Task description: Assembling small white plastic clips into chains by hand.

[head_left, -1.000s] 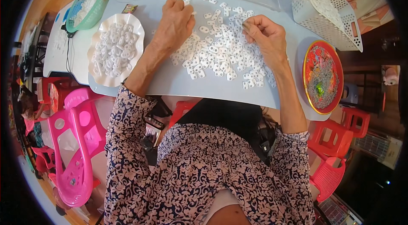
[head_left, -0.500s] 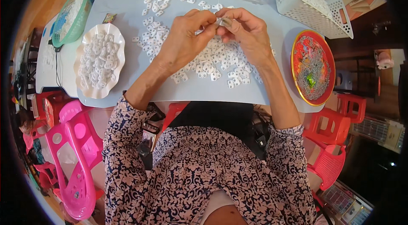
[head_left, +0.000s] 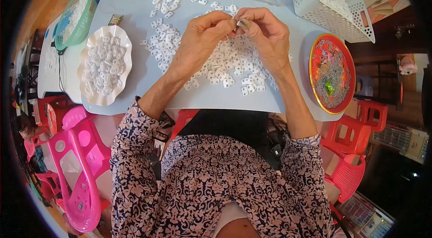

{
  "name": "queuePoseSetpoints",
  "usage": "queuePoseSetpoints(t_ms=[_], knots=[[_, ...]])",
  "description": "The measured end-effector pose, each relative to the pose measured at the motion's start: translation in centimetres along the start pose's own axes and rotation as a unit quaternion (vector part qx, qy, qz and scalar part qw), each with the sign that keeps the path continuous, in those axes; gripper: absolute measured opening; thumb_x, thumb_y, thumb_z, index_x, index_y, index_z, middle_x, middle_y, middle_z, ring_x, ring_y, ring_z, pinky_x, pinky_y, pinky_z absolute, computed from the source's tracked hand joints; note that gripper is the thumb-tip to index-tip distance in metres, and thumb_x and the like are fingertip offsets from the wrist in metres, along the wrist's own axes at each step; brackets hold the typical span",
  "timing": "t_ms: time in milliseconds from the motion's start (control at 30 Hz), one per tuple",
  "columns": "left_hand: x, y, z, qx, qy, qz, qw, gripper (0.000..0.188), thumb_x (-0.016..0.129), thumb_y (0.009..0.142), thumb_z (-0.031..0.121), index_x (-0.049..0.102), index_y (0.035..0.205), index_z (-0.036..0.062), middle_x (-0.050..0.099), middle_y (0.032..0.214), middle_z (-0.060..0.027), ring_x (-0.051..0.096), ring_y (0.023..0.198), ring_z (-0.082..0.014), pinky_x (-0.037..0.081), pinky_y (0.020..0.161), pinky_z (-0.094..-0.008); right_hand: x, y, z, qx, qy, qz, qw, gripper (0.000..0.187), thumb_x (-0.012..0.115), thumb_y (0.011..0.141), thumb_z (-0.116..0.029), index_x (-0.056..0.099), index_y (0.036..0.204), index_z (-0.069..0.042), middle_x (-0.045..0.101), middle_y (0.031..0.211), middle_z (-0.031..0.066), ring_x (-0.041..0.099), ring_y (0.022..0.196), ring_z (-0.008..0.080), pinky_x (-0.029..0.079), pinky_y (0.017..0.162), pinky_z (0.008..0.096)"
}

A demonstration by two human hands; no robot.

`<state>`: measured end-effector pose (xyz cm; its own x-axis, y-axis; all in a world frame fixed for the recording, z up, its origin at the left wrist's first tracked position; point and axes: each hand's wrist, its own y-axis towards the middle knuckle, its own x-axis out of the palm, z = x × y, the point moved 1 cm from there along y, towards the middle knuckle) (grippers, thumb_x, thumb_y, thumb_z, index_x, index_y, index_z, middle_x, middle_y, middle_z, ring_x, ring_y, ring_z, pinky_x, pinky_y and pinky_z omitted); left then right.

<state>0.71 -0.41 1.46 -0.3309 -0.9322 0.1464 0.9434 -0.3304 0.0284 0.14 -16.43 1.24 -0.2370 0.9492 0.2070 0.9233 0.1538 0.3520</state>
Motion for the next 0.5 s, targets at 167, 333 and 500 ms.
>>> queuePoseSetpoints(t_ms=[167,333,500], knots=[[-0.2,0.3,-0.9,-0.001,-0.066,0.016,0.998,0.020,0.057,0.089,0.015,0.064,0.094,-0.0024,0.064,0.084,-0.0055,0.056,0.080,-0.0114,0.044,0.074,-0.0254,0.2,0.0,-0.1,0.001,-0.009,0.009,1.000,0.013,0.061,0.089,-0.009,0.060,0.094,0.004,0.063,0.095,0.0065,0.056,0.077,0.0092,0.047,0.070,0.0206],[-0.7,0.8,-1.0,-0.013,-0.175,0.066,0.982,0.019,0.057,0.088,0.013,0.062,0.098,-0.0026,0.065,0.085,-0.0072,0.058,0.082,-0.0132,0.045,0.074,-0.0264,-0.1,-0.1,0.1,0.053,0.021,0.037,0.998,0.012,0.063,0.088,-0.008,0.063,0.095,0.002,0.064,0.084,0.0030,0.053,0.068,0.0057,0.045,0.062,0.0189],[-0.8,1.1,-0.4,-0.008,-0.155,0.033,0.987,0.018,0.057,0.087,0.011,0.062,0.099,-0.0012,0.066,0.085,-0.0092,0.059,0.077,-0.0142,0.046,0.072,-0.0267,-0.2,-0.4,-0.2,0.054,-0.056,0.054,0.996,0.014,0.063,0.088,-0.007,0.066,0.097,0.002,0.064,0.078,0.0022,0.052,0.063,0.0052,0.045,0.058,0.0191]])
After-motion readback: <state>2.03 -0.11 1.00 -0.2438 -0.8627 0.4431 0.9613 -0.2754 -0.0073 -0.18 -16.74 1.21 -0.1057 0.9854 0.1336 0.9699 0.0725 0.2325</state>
